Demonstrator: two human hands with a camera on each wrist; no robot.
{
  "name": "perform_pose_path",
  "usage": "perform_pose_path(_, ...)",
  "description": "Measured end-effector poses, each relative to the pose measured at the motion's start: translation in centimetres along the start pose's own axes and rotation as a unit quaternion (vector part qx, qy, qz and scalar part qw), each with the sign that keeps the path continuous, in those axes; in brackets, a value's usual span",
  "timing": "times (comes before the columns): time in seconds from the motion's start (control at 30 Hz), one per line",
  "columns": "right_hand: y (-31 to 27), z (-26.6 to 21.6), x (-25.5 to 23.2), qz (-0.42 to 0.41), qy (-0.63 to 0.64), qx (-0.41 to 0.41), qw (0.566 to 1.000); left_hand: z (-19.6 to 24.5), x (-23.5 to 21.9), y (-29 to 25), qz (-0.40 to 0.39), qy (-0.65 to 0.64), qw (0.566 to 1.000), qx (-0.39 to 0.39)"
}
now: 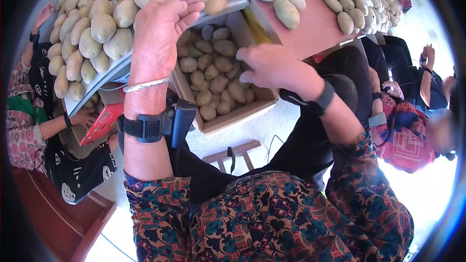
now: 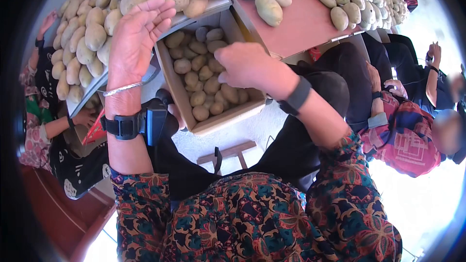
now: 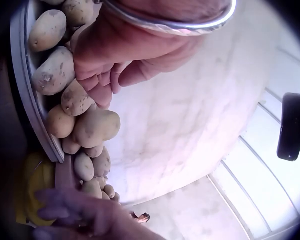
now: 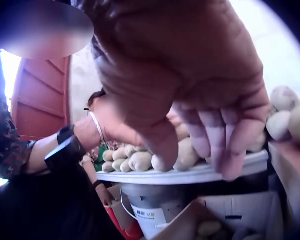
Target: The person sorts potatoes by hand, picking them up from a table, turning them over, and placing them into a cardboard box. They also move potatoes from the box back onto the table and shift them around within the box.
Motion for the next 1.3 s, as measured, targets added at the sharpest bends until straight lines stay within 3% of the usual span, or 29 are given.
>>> perform_pose_path(0.03,1.0,0.5,3.1,-0.087,-0.024,0.018,0.996,0.1,-0.1,-0.1,0.002,-0.001,1.000,-0.004)
perform_pose_path(0.17,5.8,2.9,13.4,-0.167,-0.004,0.044,0.985,1.1,0.1,0.0,-0.037,0.000,0.999,0.023)
perform_pose_path(0.3,7.0,3.4,18.1,-0.275,0.053,0.114,0.953,2.5,-0.2,-0.2,-0.029,-0.001,0.998,0.053)
perform_pose_path(0.33,8.5,3.4,20.9,-0.276,0.019,0.070,0.958,2.5,-0.5,-0.1,-0.027,0.000,0.998,0.053)
perform_pose_path(0.4,10.1,4.5,26.1,-0.256,0.028,0.071,0.964,2.6,-1.2,0.1,-0.018,-0.011,0.998,0.053)
perform_pose_path(0.47,10.2,4.1,27.3,-0.239,0.038,0.074,0.968,2.8,-1.5,0.0,-0.002,-0.007,0.998,0.054)
perform_pose_path(0.57,9.5,4.3,29.7,-0.269,0.047,0.132,0.953,2.9,-1.6,0.1,0.018,-0.006,0.998,0.054)
perform_pose_path(0.63,11.1,6.5,32.9,-0.181,0.040,0.182,0.966,3.1,-1.8,0.3,0.027,-0.006,0.998,0.058)
perform_pose_path(0.7,10.1,5.6,30.6,-0.140,0.043,0.184,0.972,3.0,-2.0,0.3,0.032,-0.017,0.998,0.049)
perform_pose_path(0.77,10.3,4.8,30.7,-0.222,-0.019,0.119,0.968,3.0,-2.3,0.2,0.039,-0.018,0.998,0.050)
perform_pose_path(0.97,9.4,-0.8,19.8,-0.250,-0.004,0.031,0.968,2.6,-2.4,0.3,0.055,-0.043,0.997,0.043)
perform_pose_path(1.1,7.0,-3.0,10.8,-0.197,0.068,0.007,0.978,1.9,-2.6,0.3,0.072,-0.049,0.996,0.018)
perform_pose_path(1.17,5.8,-3.3,5.8,-0.156,0.168,-0.039,0.973,1.8,-2.3,0.1,0.064,-0.052,0.996,0.023)
perform_pose_path(1.23,4.7,-2.6,1.1,-0.061,0.231,-0.094,0.967,1.8,-2.2,0.1,0.072,-0.041,0.996,0.018)
perform_pose_path(1.3,3.4,-1.2,-2.6,-0.050,0.256,-0.075,0.962,1.6,-2.2,0.2,0.072,-0.035,0.997,0.015)
Point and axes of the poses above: each hand's wrist, its own y-axis towards the middle knuckle, its own x-axis out of the palm, z = x × y, the point moved 9 cm from there along y, towards the middle knuckle, and after that the axes turned 11 degrees about x, right-handed, at the moved point
